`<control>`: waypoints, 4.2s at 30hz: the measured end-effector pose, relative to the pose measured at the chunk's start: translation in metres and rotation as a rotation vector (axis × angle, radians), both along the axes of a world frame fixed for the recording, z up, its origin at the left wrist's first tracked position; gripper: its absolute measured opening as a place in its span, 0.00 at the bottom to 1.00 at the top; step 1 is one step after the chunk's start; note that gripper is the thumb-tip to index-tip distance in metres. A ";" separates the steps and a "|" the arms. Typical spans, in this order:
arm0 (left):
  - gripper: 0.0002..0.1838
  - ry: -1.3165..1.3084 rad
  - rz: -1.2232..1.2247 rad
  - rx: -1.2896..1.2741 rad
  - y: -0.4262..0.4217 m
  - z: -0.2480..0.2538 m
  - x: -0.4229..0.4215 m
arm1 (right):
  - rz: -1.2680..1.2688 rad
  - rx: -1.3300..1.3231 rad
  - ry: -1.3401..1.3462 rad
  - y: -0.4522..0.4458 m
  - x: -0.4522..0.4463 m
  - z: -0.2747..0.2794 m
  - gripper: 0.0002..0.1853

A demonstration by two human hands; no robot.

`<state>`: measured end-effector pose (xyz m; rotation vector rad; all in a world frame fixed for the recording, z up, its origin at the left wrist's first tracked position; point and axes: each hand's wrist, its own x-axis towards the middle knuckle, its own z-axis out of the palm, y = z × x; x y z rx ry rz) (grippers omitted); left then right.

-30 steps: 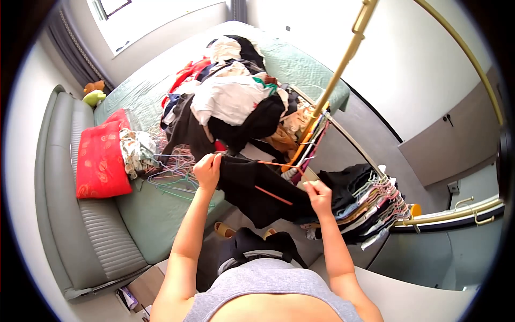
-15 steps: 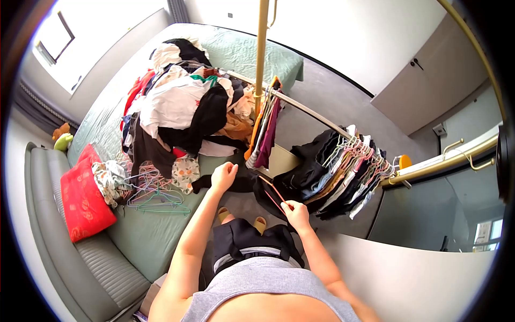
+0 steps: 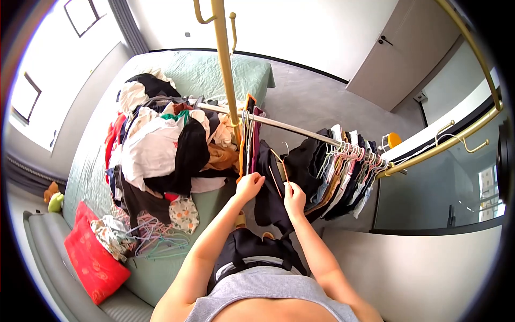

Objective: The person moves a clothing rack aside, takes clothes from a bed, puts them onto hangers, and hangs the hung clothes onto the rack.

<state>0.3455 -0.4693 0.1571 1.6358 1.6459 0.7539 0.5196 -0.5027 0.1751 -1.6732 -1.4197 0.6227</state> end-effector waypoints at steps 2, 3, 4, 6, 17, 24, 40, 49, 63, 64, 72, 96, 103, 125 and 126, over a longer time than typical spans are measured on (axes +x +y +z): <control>0.15 -0.002 -0.038 0.008 0.016 -0.001 -0.006 | -0.053 0.064 -0.025 0.016 -0.016 -0.005 0.12; 0.15 -0.004 -0.049 -0.016 0.025 -0.002 -0.009 | -0.085 0.104 -0.025 0.024 -0.023 -0.006 0.12; 0.15 -0.008 -0.060 -0.043 0.032 -0.003 -0.013 | -0.117 0.143 -0.026 0.030 -0.030 -0.008 0.12; 0.15 -0.002 -0.101 -0.016 0.046 -0.007 -0.023 | -0.145 0.158 -0.052 0.045 -0.040 -0.016 0.12; 0.16 0.022 -0.181 -0.103 0.090 -0.017 -0.058 | -0.117 -0.020 -0.071 0.126 -0.057 -0.072 0.13; 0.16 -0.009 -0.070 -0.149 0.099 -0.010 -0.059 | 0.029 -0.112 0.098 0.171 -0.067 -0.102 0.15; 0.12 -0.048 0.469 -0.166 0.023 -0.036 -0.072 | 0.240 0.040 -0.128 0.180 -0.104 -0.105 0.21; 0.15 0.155 0.999 0.049 0.017 -0.078 -0.200 | 0.728 -0.018 -0.147 0.117 -0.151 -0.105 0.17; 0.16 -0.078 0.689 -0.132 0.030 -0.095 -0.301 | 0.695 -0.468 -0.024 0.069 -0.267 -0.090 0.19; 0.19 -0.253 0.717 0.011 0.027 -0.101 -0.303 | 0.710 -0.409 -0.013 0.067 -0.280 -0.089 0.22; 0.12 -1.052 0.632 -0.033 -0.080 -0.009 -0.350 | 0.595 -1.022 1.315 0.057 -0.384 -0.051 0.34; 0.21 -1.833 1.003 0.494 -0.192 0.029 -0.257 | 0.522 -0.743 0.814 0.046 -0.303 -0.091 0.09; 0.19 -1.764 1.004 0.676 -0.249 0.034 -0.247 | 0.600 -0.769 0.642 0.036 -0.296 -0.106 0.06; 0.19 -0.517 1.195 -0.092 -0.493 0.063 -0.324 | 1.267 -1.539 1.685 -0.181 -0.458 0.003 0.25; 0.21 -0.531 1.149 -0.182 -0.489 0.062 -0.325 | 1.254 -1.565 1.693 -0.199 -0.465 0.003 0.25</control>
